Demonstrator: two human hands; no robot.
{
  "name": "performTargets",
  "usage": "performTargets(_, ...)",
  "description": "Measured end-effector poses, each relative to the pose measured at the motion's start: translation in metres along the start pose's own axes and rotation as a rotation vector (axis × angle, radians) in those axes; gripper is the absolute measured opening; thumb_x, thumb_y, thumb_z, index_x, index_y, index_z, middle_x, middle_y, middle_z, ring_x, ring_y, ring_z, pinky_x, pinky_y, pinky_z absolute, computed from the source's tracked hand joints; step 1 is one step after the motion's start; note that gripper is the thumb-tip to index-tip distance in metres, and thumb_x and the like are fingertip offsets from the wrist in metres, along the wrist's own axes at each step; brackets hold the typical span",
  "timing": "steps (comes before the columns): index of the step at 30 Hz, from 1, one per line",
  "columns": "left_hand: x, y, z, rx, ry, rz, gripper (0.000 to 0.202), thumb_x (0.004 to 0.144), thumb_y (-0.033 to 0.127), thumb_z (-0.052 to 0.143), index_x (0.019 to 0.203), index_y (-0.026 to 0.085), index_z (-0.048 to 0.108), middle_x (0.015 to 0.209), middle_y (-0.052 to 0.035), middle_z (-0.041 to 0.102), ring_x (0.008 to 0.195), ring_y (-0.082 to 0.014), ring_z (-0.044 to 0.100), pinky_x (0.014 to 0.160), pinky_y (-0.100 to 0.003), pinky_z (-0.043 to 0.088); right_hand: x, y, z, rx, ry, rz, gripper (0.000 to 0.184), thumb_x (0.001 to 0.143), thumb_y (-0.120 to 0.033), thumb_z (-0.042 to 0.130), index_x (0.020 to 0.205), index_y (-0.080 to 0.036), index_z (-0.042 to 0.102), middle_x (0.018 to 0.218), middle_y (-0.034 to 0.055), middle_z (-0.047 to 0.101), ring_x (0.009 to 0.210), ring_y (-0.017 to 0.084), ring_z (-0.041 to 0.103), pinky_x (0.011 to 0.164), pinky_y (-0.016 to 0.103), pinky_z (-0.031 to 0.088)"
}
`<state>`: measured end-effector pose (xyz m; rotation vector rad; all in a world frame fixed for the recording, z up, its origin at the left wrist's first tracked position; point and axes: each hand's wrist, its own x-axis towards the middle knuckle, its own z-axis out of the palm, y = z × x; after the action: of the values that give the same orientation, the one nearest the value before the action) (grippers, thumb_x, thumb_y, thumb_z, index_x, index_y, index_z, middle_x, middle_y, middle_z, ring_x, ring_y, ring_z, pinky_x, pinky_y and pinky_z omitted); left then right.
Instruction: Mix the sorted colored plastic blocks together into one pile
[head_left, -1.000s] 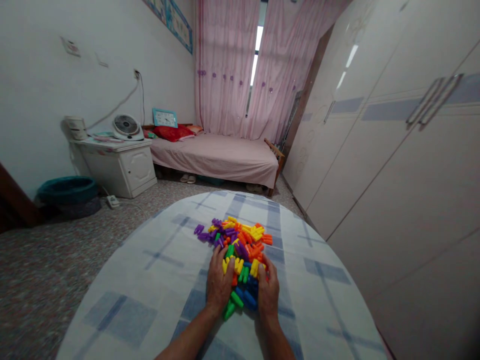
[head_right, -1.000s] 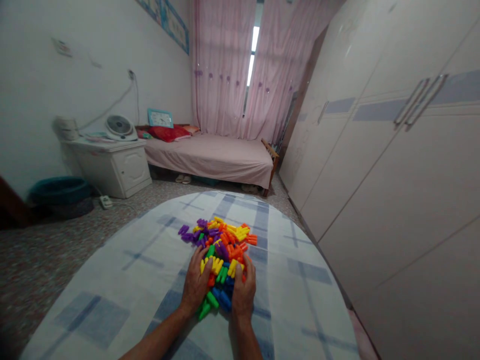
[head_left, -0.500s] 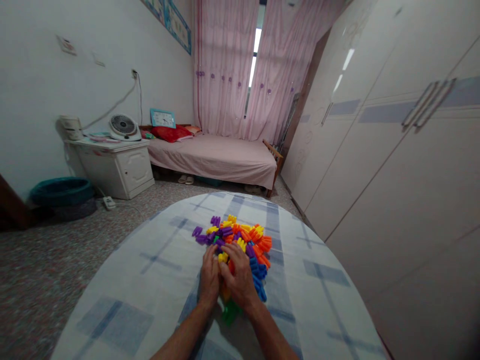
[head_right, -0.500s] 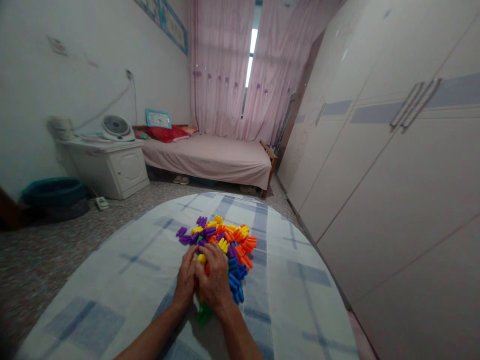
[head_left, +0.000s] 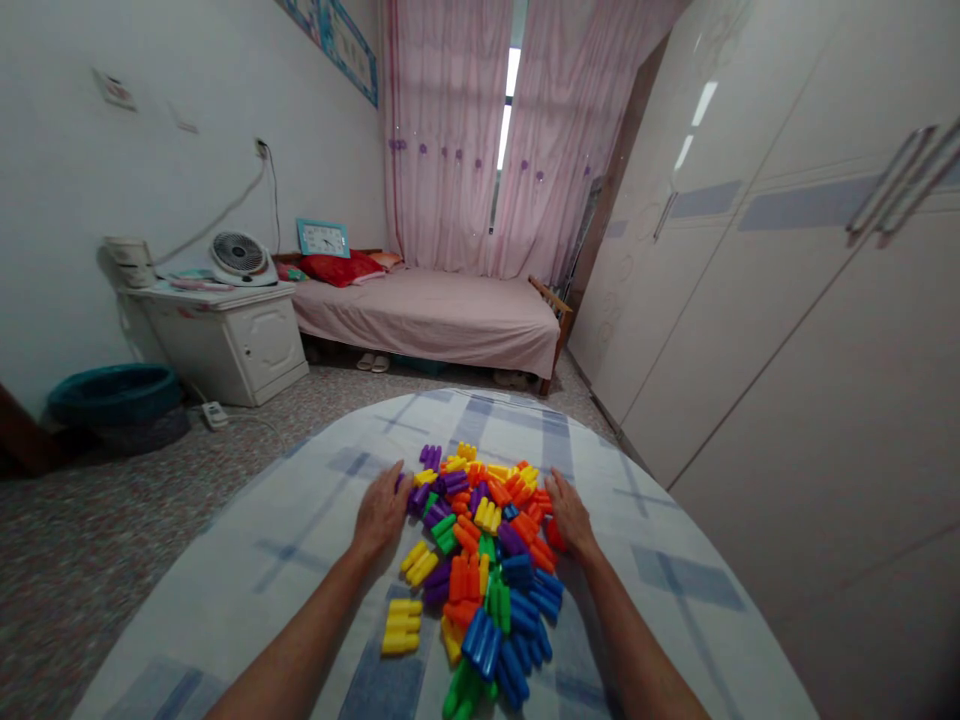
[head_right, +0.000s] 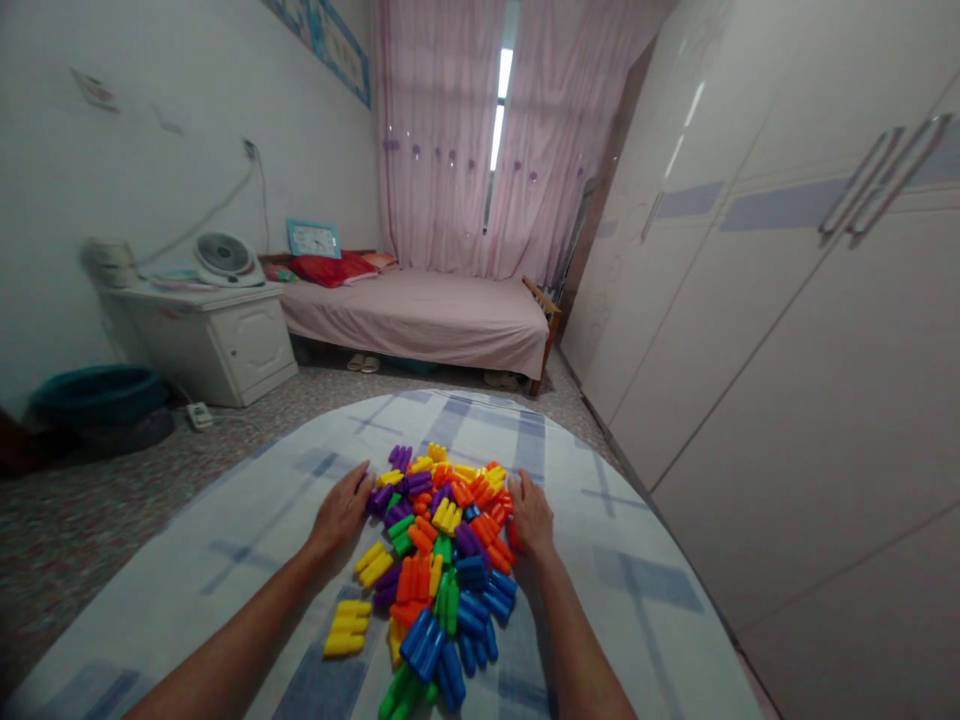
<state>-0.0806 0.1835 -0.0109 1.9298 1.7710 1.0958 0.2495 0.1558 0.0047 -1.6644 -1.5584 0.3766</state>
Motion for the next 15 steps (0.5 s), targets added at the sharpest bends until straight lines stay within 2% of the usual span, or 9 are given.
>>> performTargets(4,0.001,0.023,0.007,-0.178,-0.093,0.061,0.048,0.090,0.047,0.034,0.116,0.016,0.059,0.118,-0.0111,0.062,0.113,-0.0235,0.054,0.101,-0.040,0.039,0.003,-0.016,0.013,0.213,-0.107,-0.020,0.049,0.088,-0.050,0.039,0.117,-0.019,0.062,0.125,0.0095,0.061,0.119,0.025,0.053,0.105,0.046,0.036)
performTargets(9,-0.005,0.047,0.009,-0.408,-0.114,0.049,0.044,0.086,0.049,0.045,0.108,0.017,0.065,0.111,-0.0088,0.064,0.107,-0.0218,0.057,0.099,-0.037,0.041,-0.005,-0.042,0.021,0.350,-0.143,0.072,0.052,0.083,-0.057,0.046,0.113,-0.019,0.064,0.121,0.0088,0.063,0.114,0.026,0.056,0.104,0.047,0.035)
performTargets(12,-0.005,0.061,0.010,-0.504,-0.154,0.019,0.042,0.085,0.048,0.048,0.105,0.017,0.067,0.110,-0.0074,0.065,0.107,-0.0214,0.057,0.099,-0.036,0.041,-0.009,-0.056,0.020,0.478,-0.179,0.062,0.052,0.082,-0.057,0.049,0.109,-0.017,0.066,0.118,0.0104,0.064,0.113,0.026,0.056,0.103,0.046,0.037)
performTargets(15,-0.008,0.077,0.003,-0.562,-0.192,0.058,0.040,0.085,0.048,0.048,0.101,0.018,0.068,0.107,-0.0053,0.067,0.103,-0.0209,0.058,0.096,-0.034,0.043,-0.018,-0.073,0.017,0.513,-0.232,-0.017,0.043,0.082,-0.049,0.054,0.109,-0.018,0.065,0.114,0.0088,0.065,0.109,0.025,0.058,0.100,0.043,0.040)
